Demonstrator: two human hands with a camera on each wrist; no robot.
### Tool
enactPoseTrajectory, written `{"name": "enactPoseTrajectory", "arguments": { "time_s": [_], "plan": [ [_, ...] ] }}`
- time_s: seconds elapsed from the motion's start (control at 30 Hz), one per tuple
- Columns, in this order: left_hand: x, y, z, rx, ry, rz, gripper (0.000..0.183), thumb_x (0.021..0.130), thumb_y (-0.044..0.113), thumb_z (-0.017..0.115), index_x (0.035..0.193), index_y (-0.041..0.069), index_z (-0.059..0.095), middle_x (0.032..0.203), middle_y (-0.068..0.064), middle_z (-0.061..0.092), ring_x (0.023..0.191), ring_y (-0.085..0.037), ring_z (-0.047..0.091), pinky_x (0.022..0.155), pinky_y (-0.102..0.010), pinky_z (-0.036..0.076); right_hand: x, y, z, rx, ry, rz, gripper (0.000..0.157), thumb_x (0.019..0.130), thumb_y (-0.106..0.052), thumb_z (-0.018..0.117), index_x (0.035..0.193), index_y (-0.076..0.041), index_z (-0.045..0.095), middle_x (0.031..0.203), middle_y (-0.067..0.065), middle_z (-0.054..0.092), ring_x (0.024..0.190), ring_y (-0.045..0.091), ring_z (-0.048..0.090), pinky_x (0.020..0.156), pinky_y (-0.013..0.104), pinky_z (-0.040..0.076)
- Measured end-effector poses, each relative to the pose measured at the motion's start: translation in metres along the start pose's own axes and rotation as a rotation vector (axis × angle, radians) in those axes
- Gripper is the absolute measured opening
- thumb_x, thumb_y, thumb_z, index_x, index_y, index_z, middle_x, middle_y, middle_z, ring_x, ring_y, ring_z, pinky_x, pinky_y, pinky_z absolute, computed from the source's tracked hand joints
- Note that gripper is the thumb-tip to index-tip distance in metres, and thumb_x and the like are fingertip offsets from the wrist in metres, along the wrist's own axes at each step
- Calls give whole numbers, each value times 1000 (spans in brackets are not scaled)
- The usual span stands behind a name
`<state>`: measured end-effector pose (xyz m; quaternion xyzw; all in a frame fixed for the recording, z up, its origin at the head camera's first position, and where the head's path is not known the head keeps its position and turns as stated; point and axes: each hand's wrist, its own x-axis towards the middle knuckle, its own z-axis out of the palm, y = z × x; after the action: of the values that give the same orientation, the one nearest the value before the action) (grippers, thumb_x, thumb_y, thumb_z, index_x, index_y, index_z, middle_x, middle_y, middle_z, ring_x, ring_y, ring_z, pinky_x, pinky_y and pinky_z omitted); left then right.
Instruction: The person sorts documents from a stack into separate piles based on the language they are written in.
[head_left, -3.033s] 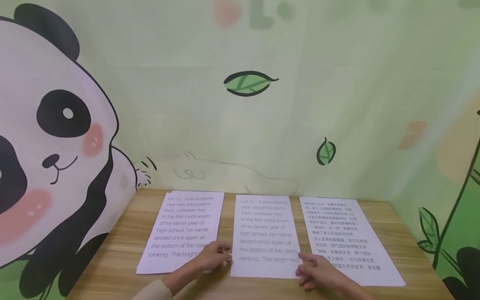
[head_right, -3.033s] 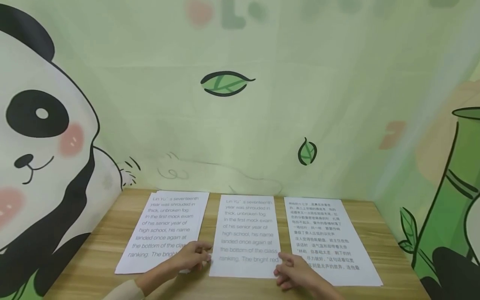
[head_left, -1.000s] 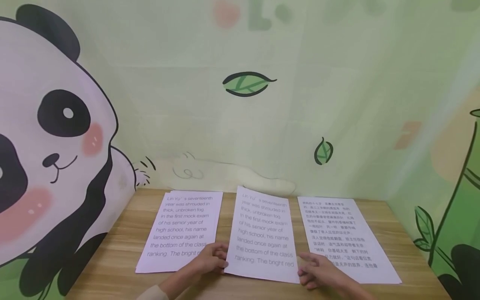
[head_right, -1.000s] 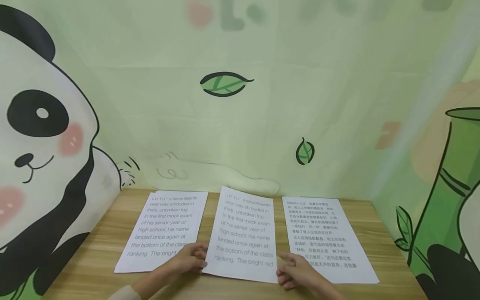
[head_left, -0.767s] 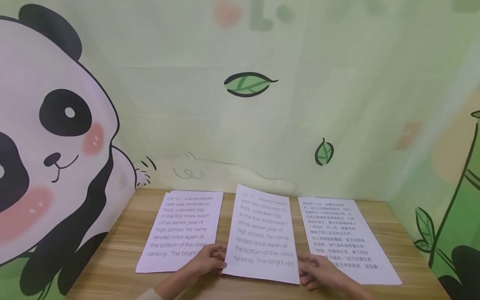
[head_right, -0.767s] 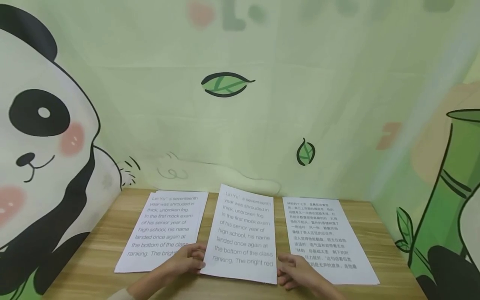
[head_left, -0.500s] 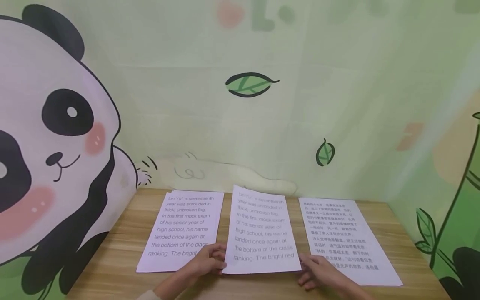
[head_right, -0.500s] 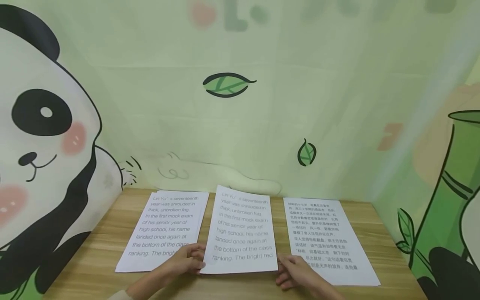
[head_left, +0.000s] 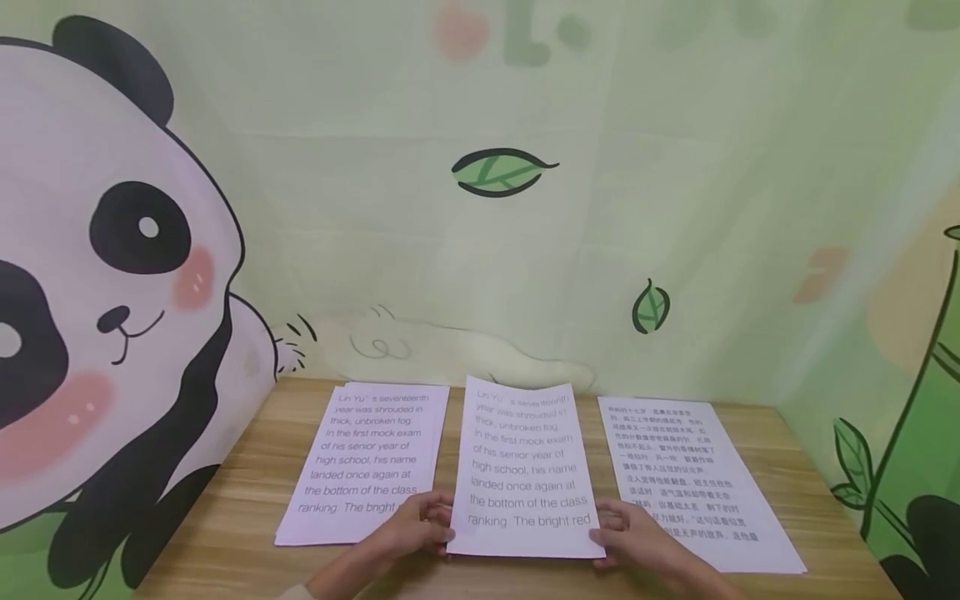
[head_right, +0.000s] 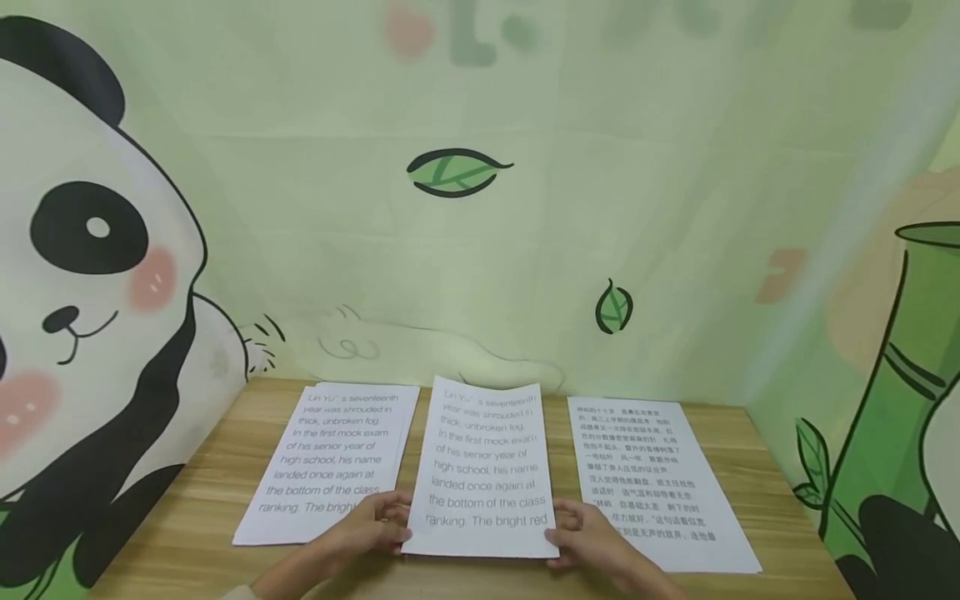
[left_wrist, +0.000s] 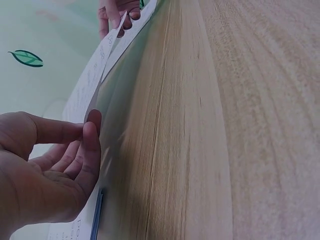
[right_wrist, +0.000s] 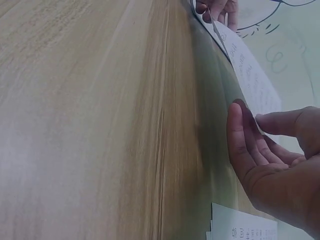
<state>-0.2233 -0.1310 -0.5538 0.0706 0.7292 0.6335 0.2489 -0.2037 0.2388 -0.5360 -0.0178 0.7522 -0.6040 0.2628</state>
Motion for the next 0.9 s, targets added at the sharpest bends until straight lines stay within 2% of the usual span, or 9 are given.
{"name": "enactPoseTrajectory", "arguments": {
  "time_s": [0.23, 0.43, 0.63, 0.9],
  "plan": [
    [-3, 4, -2, -10, -5, 4, 53, 85, -2, 67, 136, -6, 53, 110, -12, 70, 84, -16, 68, 74, -30, 60, -1, -2, 1, -34, 52, 5, 67, 94, -3, 63, 149, 16, 30, 118, 23, 72, 104, 33, 73, 84, 41, 63],
    [-4, 8, -2, -9, -9, 21, 54, 84, -1, 66, 136, -5, 53, 109, -11, 69, 84, -15, 66, 73, -28, 58, -3, -2, 1, -61, 90, 23, 67, 93, -3, 64, 150, 13, 32, 116, 17, 73, 104, 31, 73, 86, 41, 62],
    [-4, 9, -1, -16, -10, 43, 56, 84, -1, 66, 138, -6, 52, 109, -11, 69, 83, -15, 66, 72, -27, 57, -5, -3, 0, -43, 89, 10, 67, 92, -4, 65, 150, 11, 34, 120, 18, 71, 106, 32, 73, 87, 42, 62],
    [-4, 10, -2, -26, 2, 33, 57, 84, 0, 66, 139, -5, 52, 107, -9, 69, 82, -15, 66, 72, -28, 56, -8, -4, 2, -22, 86, -14, 68, 92, -4, 65, 150, 11, 34, 119, 17, 71, 104, 30, 73, 86, 41, 62]
  ]
}}
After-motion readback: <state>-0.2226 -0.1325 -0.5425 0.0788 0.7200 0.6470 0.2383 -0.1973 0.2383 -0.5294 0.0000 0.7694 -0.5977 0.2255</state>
